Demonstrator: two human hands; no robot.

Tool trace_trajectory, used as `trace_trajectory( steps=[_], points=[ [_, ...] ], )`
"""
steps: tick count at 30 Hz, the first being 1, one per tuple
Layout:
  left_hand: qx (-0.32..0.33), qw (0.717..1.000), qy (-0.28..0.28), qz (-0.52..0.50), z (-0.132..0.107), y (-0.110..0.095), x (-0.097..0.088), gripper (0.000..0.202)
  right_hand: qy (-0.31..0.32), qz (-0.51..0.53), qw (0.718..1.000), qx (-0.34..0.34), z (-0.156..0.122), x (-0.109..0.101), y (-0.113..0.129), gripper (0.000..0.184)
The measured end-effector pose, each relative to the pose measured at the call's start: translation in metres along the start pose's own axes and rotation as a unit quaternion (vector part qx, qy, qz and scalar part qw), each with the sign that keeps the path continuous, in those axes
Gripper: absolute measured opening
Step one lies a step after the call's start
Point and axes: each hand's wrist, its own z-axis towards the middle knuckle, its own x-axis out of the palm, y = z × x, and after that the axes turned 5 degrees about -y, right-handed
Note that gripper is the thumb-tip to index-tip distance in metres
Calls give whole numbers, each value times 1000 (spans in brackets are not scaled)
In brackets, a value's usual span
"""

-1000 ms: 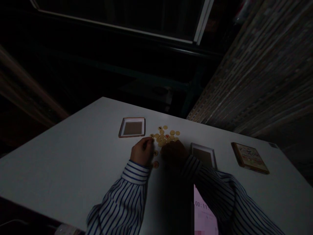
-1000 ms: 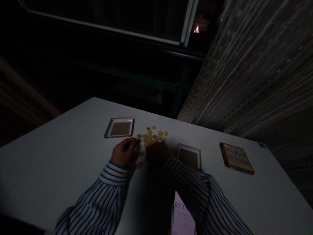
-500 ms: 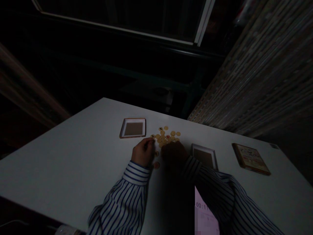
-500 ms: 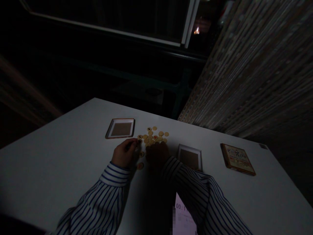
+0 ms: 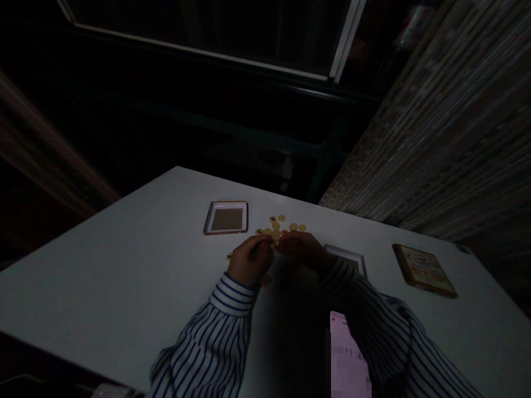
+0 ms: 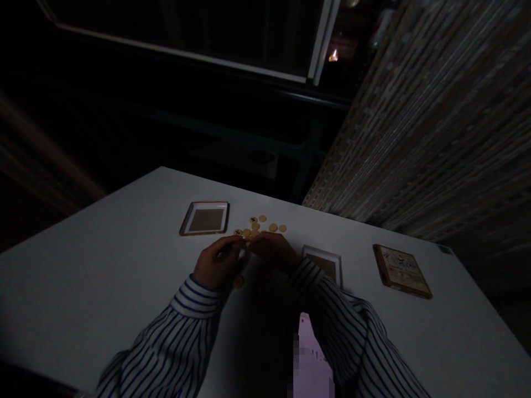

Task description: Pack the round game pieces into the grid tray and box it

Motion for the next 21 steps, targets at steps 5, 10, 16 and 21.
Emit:
trace_trajectory(
  steps=[5, 10, 16, 21],
  points=[
    [39, 999, 18, 16, -2, -6, 1, 26, -8, 29, 999, 42, 1, -2, 3, 23],
    [84, 995, 22, 39, -2, -4, 2, 28, -11, 29, 997, 76, 0, -3, 7, 21],
    [129, 986, 15, 107, -3, -4, 3, 26, -6, 30, 996, 81, -2, -2, 12, 22],
    [195, 973, -2, 125, -3, 0, 4, 23, 9, 56, 996, 72, -3, -2, 10, 26]
  ],
)
